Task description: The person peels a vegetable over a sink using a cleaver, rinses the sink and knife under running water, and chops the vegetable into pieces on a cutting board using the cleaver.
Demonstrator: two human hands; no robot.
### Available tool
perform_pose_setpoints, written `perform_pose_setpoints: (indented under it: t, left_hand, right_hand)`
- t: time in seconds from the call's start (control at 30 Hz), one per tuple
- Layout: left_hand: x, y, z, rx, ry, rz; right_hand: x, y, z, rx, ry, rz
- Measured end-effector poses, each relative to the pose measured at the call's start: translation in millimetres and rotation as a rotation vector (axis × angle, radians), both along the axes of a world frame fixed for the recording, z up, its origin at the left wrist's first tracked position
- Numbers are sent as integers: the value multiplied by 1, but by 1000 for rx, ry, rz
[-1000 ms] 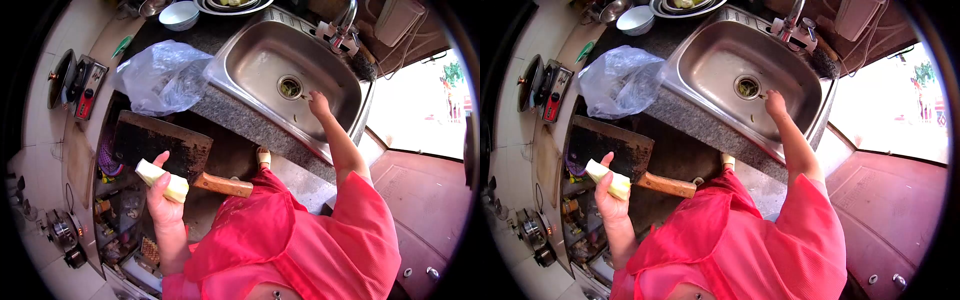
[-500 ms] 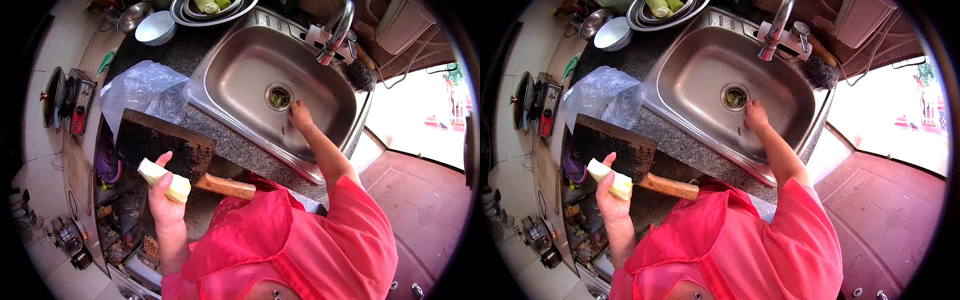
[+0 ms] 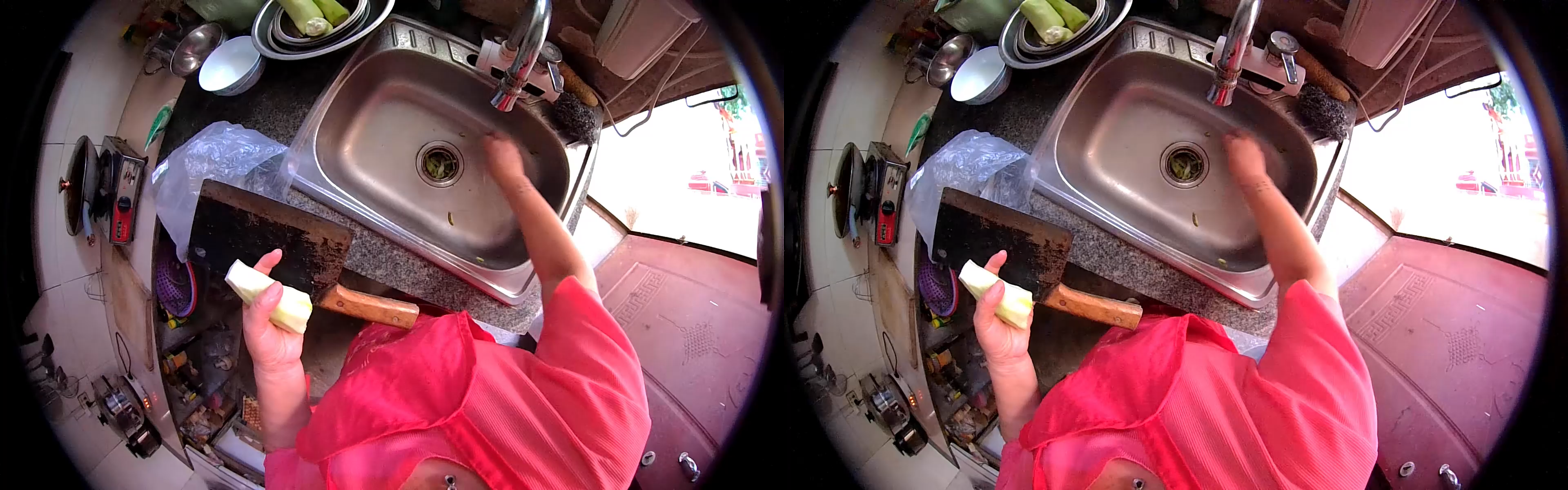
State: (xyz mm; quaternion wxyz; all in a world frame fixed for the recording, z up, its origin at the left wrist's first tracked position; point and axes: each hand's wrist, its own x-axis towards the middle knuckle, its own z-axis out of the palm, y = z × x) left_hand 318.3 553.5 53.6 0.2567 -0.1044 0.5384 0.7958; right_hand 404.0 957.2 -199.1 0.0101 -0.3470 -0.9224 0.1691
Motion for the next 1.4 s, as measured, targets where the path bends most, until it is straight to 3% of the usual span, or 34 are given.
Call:
perform_pose_setpoints:
  t: [0.07, 0.1, 0.17, 0.27, 0.37, 0.4, 0.43, 0.5, 0.57, 0.67, 0.77, 0.8, 0.9, 0.97, 1.17, 1.27, 1.4]
  left_hand:
    - [-2, -2, -3, 7, 6, -17]
    - [-2, -3, -4, 9, 9, -27]
    - [-3, -3, -4, 6, -1, -31]
    - [-5, -6, -3, 12, -2, -27]
    - [-3, -6, -2, 1, -12, 15]
    - [-3, -6, -2, -4, -14, 35]
    - [-4, -7, -2, 1, -14, 29]
    - [-2, -11, -4, 7, -15, 24]
    - [-2, -12, -7, 18, -32, 16]
    - [-3, -14, -7, 12, -30, 2]
    - [-1, -12, -4, -14, -25, 23]
    - [-1, -11, -3, -20, -17, 36]
    - [-3, -15, -4, -7, -16, 14]
    - [-3, -17, -4, 4, -19, 5]
    - [-4, -15, -4, 11, -15, 11]
    - [-3, -9, -1, -6, -10, 19]
    - [-1, -14, -4, 12, 0, -28]
  right_hand:
    - [28, 29, -5, 627, -209, 225]
    - [35, 34, 4, 517, -283, 189]
    - [61, 48, -25, 461, -362, 349]
    - [63, 36, -38, 153, -337, -52]
    - [73, 27, -99, 394, -437, -56]
    - [60, 2, -66, 289, -379, -164]
    - [61, 0, -88, 290, -158, -261]
    - [53, -12, -113, -134, 126, -427]
    - [25, -42, -92, -164, 180, -315]
    - [-20, -64, -69, -600, 377, -377]
    - [-30, -70, -57, -236, 503, 40]
    - [-25, -68, -44, -263, 441, 18]
    - [-5, -81, -6, -322, -217, 134]
    - [18, -102, -13, -254, -458, 391]
    - [24, -108, -66, -108, -215, 502]
    - [-10, -79, -60, -285, -15, 239]
    - [-32, -57, -60, -127, 111, 271]
